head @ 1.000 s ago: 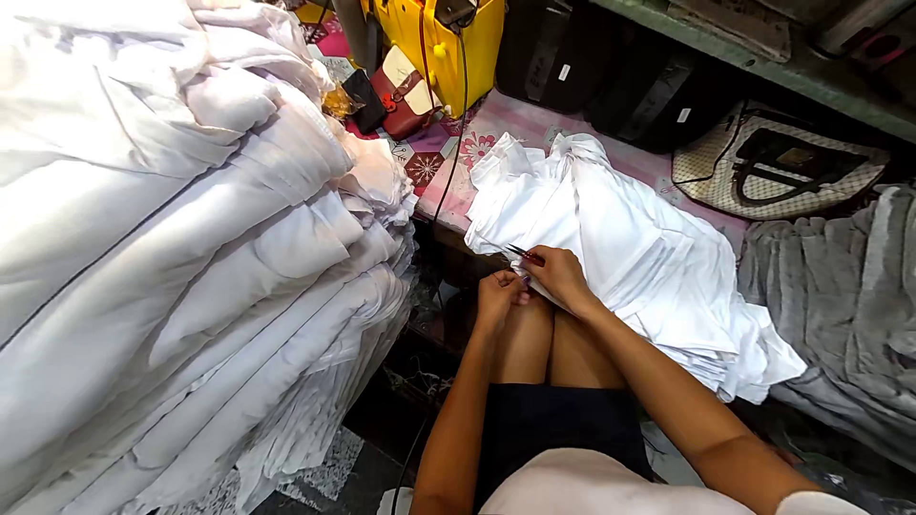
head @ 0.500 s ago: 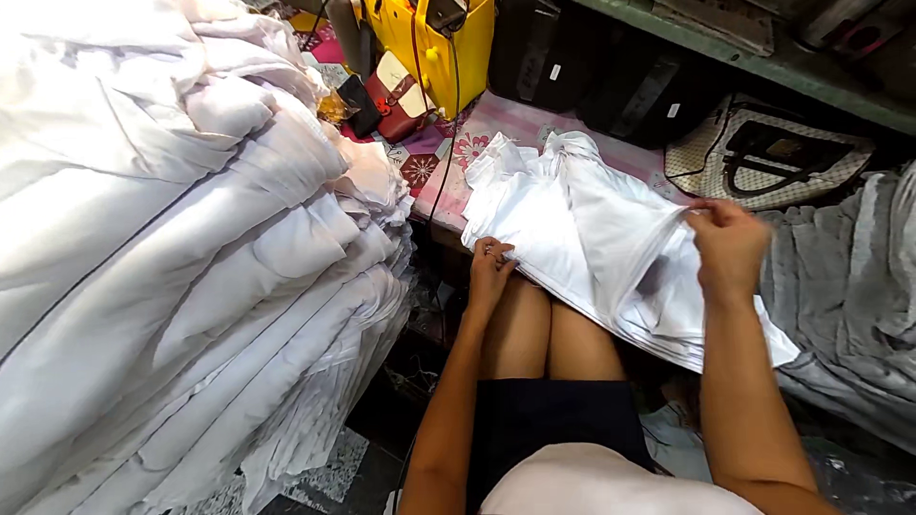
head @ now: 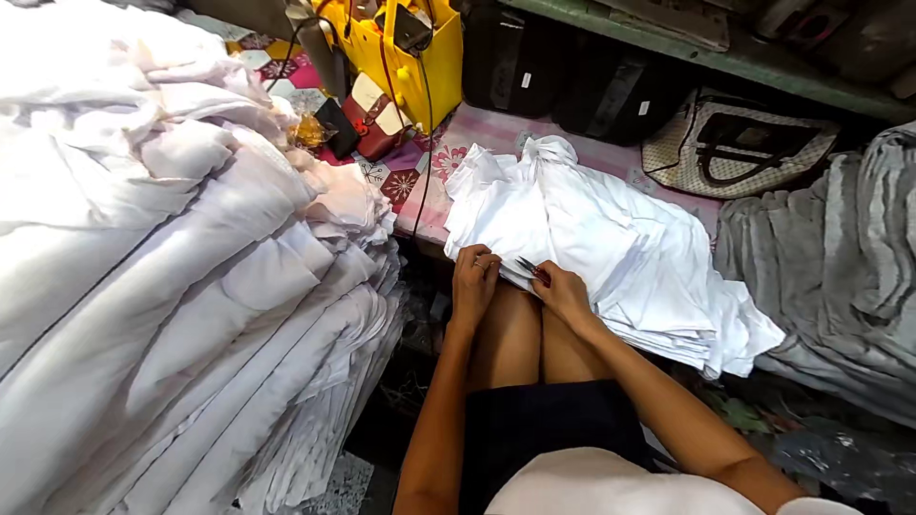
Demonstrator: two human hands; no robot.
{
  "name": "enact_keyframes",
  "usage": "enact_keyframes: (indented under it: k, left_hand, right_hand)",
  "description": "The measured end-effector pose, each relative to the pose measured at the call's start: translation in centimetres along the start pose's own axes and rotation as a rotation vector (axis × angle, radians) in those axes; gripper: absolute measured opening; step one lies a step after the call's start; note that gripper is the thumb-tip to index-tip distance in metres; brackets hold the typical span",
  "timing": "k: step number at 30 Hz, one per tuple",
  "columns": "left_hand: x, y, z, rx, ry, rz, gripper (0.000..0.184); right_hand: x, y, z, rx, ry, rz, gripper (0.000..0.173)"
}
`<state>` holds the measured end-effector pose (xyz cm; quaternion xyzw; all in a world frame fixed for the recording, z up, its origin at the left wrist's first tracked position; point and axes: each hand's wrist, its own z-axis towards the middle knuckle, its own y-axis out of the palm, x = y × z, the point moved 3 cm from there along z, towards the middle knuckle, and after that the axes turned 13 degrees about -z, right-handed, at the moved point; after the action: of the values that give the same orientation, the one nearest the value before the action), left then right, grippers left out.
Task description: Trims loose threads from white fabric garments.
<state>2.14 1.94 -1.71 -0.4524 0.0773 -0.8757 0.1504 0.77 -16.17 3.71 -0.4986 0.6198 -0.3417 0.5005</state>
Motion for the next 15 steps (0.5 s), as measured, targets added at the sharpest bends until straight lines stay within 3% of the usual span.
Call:
enact_keyframes:
  k: [5, 9, 11, 13, 15]
  left_hand:
    - [2.5, 2.1, 1.7, -0.036, 0.114, 0.039, 0.019]
    - [1.2, 2.0, 1.1, 0.082, 0.200, 0.034, 0.015]
    - [0.2, 1.4, -0.8, 0.049, 0.171, 0.036, 0.012]
    - [-0.5, 0.1, -3.3, -0.021, -0.058, 0.128, 0.012]
    - [0.2, -1.9, -4.1, -0.198, -0.519, 0.219, 0.018]
  right_hand:
    - [1.2, -2.1, -0.4, 0.098, -0.023, 0.180, 0.025]
    - [2.1, -2.1, -1.9, 0.553, -0.155, -0.028, 0.012]
    - [3.4, -1.3, -2.1, 0.542, -0.172, -0.160, 0.012]
    - [4.4, -0.8, -2.2, 0.309, -0.130, -0.265, 0.021]
    - [4.4, -1.7, -2.4, 0.114, -0.071, -0.213, 0.030]
